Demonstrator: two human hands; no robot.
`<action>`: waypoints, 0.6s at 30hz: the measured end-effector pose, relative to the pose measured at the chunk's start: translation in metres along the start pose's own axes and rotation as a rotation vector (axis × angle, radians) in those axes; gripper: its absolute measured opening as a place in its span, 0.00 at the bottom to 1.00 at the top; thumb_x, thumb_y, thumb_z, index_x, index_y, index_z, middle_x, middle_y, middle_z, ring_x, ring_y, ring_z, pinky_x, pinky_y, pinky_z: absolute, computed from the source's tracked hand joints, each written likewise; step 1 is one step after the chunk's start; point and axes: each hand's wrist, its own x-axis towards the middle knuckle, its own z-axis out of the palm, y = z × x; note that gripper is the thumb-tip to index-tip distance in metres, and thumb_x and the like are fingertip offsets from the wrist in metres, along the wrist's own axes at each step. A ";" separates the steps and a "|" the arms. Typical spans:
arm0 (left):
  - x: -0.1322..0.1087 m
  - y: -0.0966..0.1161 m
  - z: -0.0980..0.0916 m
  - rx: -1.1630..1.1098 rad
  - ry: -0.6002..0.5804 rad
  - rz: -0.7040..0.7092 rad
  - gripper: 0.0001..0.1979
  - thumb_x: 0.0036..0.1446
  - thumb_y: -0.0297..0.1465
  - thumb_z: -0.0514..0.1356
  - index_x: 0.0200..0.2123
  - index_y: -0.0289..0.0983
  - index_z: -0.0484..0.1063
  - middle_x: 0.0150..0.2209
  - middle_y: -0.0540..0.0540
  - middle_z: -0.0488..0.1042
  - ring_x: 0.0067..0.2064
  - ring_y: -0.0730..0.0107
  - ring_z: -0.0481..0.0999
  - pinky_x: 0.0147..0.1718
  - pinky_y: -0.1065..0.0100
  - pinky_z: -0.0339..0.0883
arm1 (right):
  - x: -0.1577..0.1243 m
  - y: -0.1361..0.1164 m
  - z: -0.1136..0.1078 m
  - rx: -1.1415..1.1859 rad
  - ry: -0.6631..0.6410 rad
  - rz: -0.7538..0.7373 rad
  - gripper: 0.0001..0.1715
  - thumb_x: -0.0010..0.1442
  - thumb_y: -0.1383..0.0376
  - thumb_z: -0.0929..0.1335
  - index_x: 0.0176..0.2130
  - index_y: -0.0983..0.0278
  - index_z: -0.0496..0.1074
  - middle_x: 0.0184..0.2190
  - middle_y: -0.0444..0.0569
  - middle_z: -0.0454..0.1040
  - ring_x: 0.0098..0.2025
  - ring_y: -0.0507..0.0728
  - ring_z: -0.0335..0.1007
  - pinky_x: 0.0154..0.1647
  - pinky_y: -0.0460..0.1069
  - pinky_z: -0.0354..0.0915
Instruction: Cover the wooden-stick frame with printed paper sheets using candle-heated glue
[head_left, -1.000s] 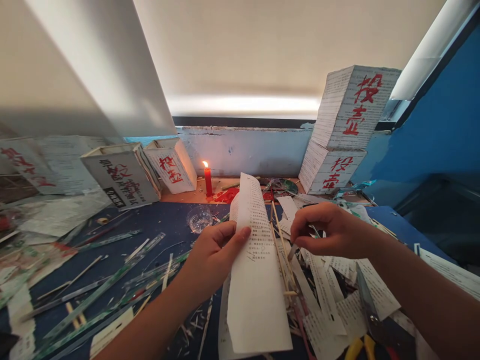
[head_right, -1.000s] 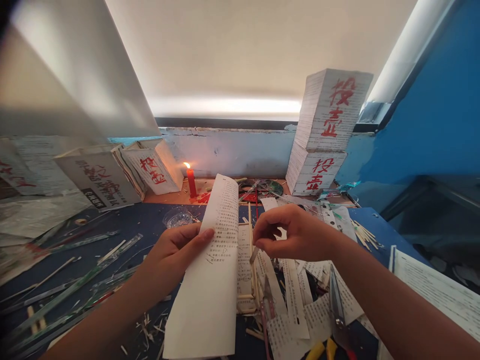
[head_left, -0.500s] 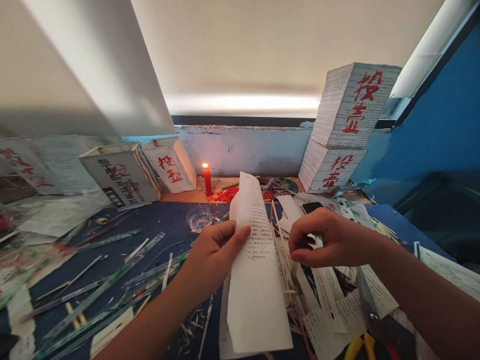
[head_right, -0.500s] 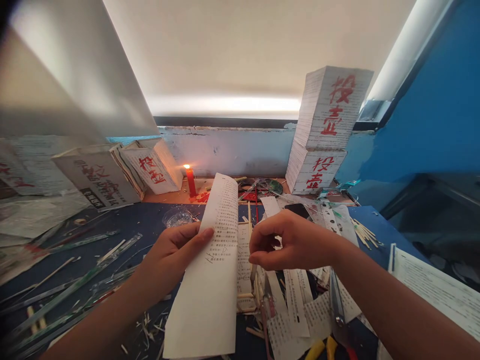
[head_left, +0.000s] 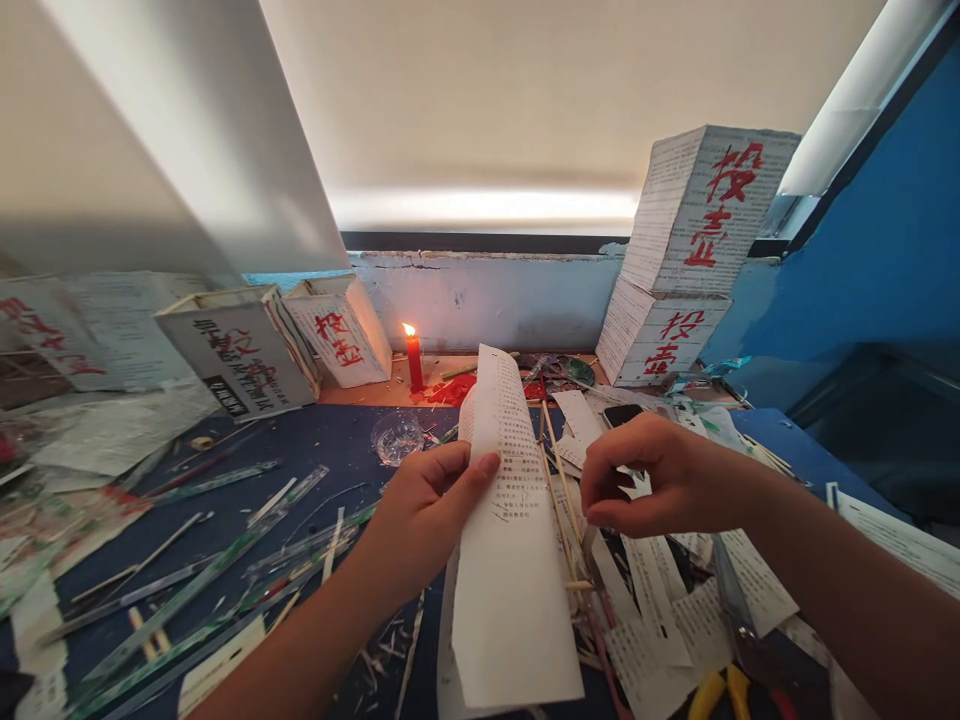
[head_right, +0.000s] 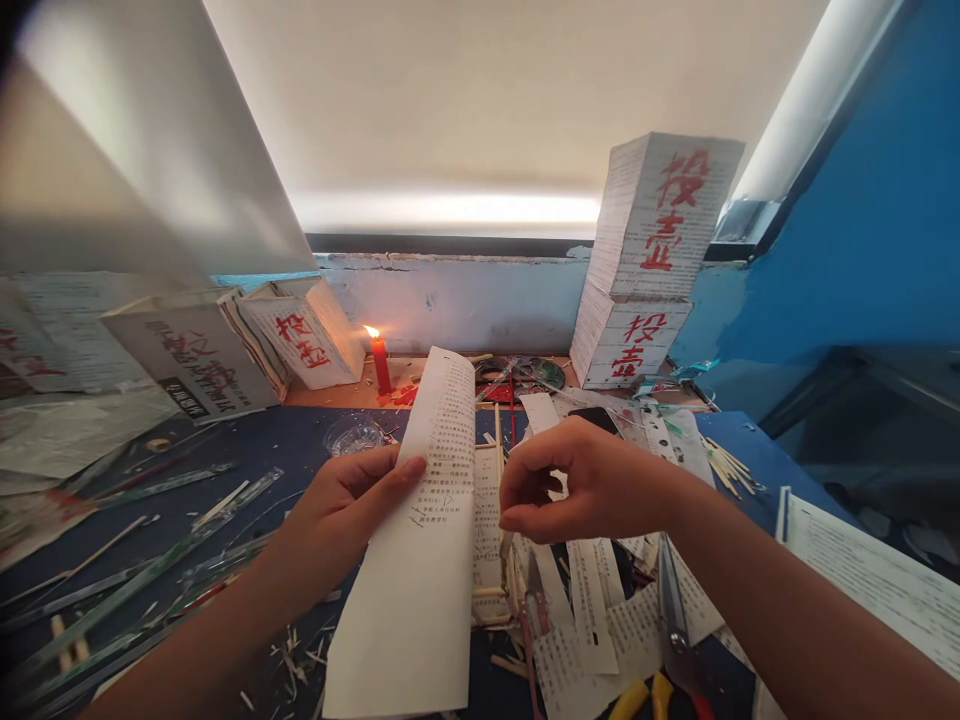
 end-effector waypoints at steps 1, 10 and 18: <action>0.000 0.000 0.000 0.000 -0.001 -0.001 0.20 0.60 0.50 0.61 0.34 0.37 0.74 0.30 0.46 0.76 0.30 0.62 0.78 0.25 0.68 0.67 | 0.000 -0.001 0.001 -0.003 0.000 0.003 0.06 0.60 0.64 0.73 0.33 0.66 0.77 0.25 0.44 0.76 0.25 0.48 0.67 0.25 0.43 0.63; 0.000 0.002 0.001 0.011 -0.009 0.004 0.21 0.61 0.50 0.61 0.35 0.36 0.75 0.33 0.43 0.80 0.30 0.65 0.77 0.25 0.69 0.65 | 0.002 0.011 0.002 -0.120 0.195 0.020 0.06 0.61 0.63 0.72 0.35 0.64 0.77 0.27 0.44 0.75 0.28 0.50 0.68 0.28 0.44 0.64; 0.000 0.000 0.000 -0.014 -0.017 0.002 0.20 0.61 0.50 0.61 0.36 0.37 0.75 0.31 0.46 0.78 0.30 0.64 0.77 0.25 0.69 0.66 | 0.001 0.002 -0.002 -0.046 0.014 -0.066 0.02 0.59 0.68 0.73 0.34 0.65 0.78 0.27 0.43 0.78 0.26 0.48 0.69 0.27 0.42 0.64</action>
